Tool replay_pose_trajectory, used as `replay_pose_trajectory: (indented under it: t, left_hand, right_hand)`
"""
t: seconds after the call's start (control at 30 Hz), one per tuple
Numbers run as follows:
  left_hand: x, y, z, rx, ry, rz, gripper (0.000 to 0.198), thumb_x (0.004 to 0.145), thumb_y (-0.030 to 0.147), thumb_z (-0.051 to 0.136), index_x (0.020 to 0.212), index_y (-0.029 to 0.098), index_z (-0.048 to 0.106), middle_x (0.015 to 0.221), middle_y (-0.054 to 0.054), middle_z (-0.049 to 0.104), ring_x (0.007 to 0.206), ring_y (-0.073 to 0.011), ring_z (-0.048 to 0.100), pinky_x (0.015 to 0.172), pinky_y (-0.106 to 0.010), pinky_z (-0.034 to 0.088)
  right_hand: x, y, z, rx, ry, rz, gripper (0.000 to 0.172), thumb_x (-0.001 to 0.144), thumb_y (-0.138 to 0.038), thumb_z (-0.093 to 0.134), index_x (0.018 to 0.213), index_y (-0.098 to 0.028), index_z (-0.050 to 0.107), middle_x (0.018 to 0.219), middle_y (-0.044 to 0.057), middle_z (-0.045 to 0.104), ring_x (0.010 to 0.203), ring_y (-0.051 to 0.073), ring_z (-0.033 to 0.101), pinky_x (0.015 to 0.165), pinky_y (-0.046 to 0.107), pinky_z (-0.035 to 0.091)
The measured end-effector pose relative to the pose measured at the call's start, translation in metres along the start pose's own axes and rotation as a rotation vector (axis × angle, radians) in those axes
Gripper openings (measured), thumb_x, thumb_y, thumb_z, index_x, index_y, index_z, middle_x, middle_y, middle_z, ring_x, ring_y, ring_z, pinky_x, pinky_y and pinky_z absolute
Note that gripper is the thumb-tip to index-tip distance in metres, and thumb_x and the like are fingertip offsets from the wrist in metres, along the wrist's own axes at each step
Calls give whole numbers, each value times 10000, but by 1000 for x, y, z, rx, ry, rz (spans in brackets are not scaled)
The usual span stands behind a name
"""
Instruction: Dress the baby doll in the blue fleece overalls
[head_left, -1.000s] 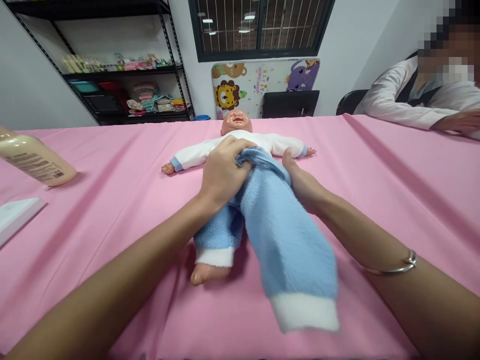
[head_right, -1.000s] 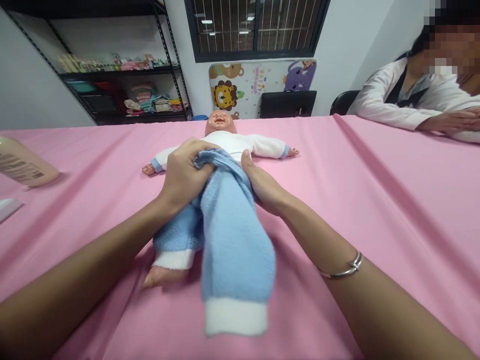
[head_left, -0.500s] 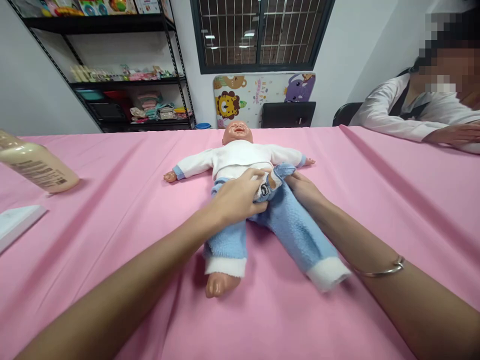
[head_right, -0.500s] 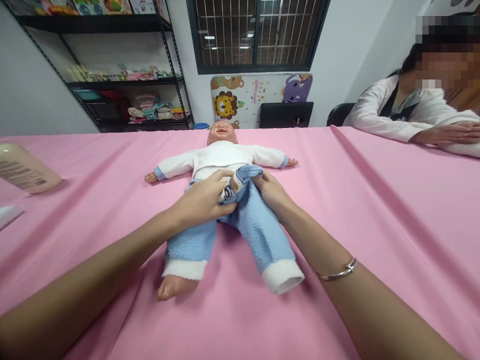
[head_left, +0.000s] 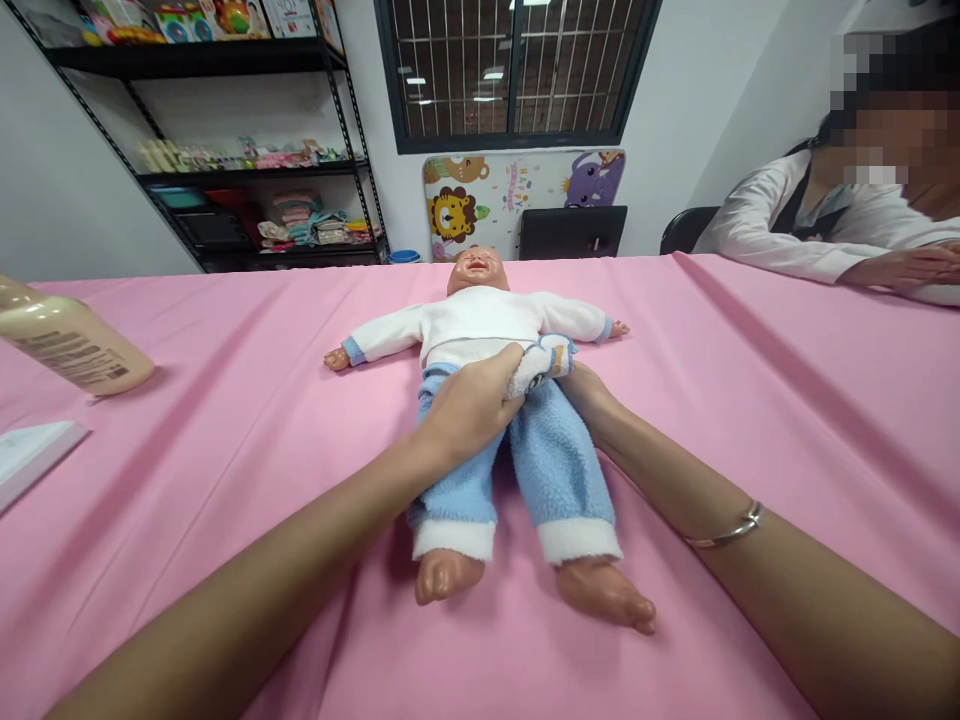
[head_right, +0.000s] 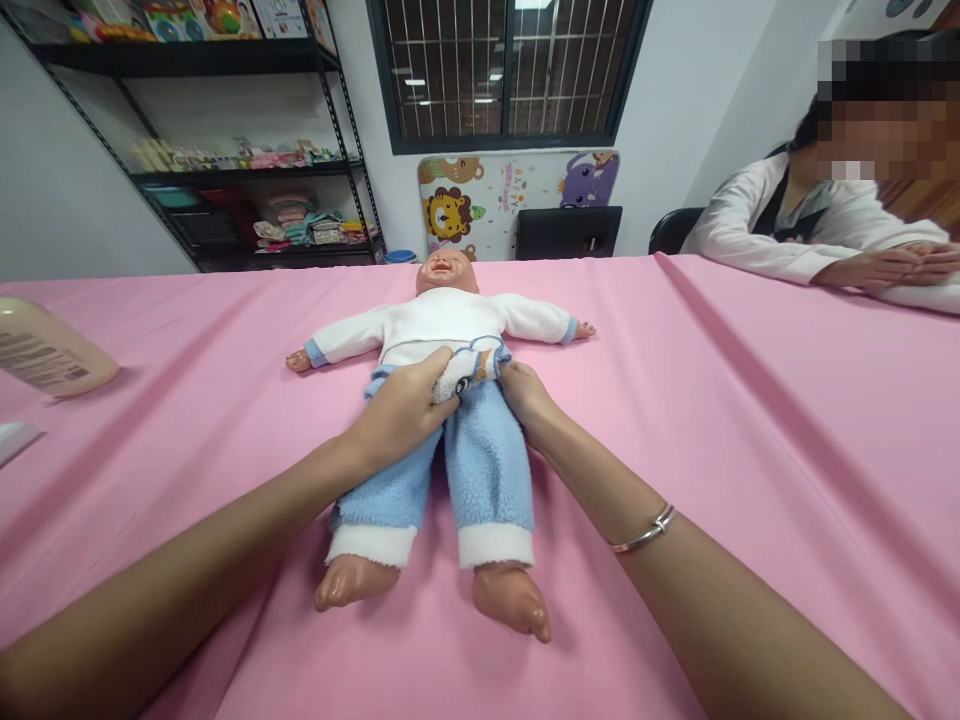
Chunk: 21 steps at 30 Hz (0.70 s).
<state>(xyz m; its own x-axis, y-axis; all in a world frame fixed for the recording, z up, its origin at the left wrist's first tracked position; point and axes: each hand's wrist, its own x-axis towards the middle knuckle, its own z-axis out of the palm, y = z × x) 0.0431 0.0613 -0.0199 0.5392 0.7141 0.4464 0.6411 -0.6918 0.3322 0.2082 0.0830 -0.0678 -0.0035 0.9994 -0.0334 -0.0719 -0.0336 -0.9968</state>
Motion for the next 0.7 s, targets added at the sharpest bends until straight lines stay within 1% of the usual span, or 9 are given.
replay_pose_trajectory:
  t: [0.07,0.13,0.2,0.23,0.27,0.33,0.43,0.57,0.7]
  left_hand:
    - [2,-9,-4,134,70,23,135,888,178,518,1020,185,549,945,-62,652,883,-226,612,763,-312,427]
    - [5,-26,-8,171,226,-43,217,884,261,577,1081,177,545,1072,-93,630,1000,-248,591,867,-350,425]
    - [6,-47,-12,30,357,-230,370,861,373,626,1136,151,516,1185,-123,582,1072,-256,566,912,-364,430]
    - [5,-57,-14,-90,364,-350,416,864,439,611,1128,133,513,1192,-135,575,1073,-257,567,910,-362,440]
    - [3,-66,-17,-224,317,-443,453,872,506,573,1104,121,522,1176,-139,584,1062,-257,574,903,-358,451]
    - [-2,-79,-22,-462,113,-482,530,853,603,533,1070,121,557,1150,-127,609,1075,-265,575,919,-350,454]
    - [-11,-84,-32,-595,-139,-319,545,747,562,680,1106,159,608,1220,-82,604,1188,-271,519,999,-332,412]
    - [-14,-84,-39,-611,-192,-316,412,759,459,700,1050,170,653,1106,-43,647,1092,-238,560,928,-301,430]
    - [-11,-87,-34,-617,-112,-365,303,814,437,633,908,149,654,890,-19,633,866,-181,572,749,-254,432]
  right_hand:
    - [1,-1,-5,54,-26,56,305,666,-438,644,840,-189,617,876,51,679,852,240,615,771,346,508]
    - [2,-2,-13,-53,33,9,289,691,-420,624,845,-177,633,869,45,667,847,229,598,784,343,488]
    - [3,-2,-22,-253,181,-71,223,684,-338,592,823,-166,615,803,36,635,791,216,568,760,344,466]
    - [3,-1,-25,-325,247,-91,195,659,-284,576,815,-167,594,768,29,613,763,210,551,746,342,456]
    - [4,-1,-27,-355,286,-104,209,625,-230,561,825,-171,576,756,23,600,755,206,544,746,340,453]
    - [4,0,-28,-292,271,-136,340,575,-160,536,913,-181,569,847,19,622,835,209,565,812,336,460]
    - [1,-1,-21,-127,114,-160,437,644,-198,560,1079,-197,595,1084,18,645,1043,217,570,952,338,444]
    - [-7,-8,-15,-187,-78,-149,411,774,-451,638,1075,-172,657,1139,44,662,1100,254,578,985,383,445]
    - [-8,-12,-19,-269,-63,-215,388,706,-408,713,994,-148,693,1082,59,683,1093,279,583,1000,424,441]
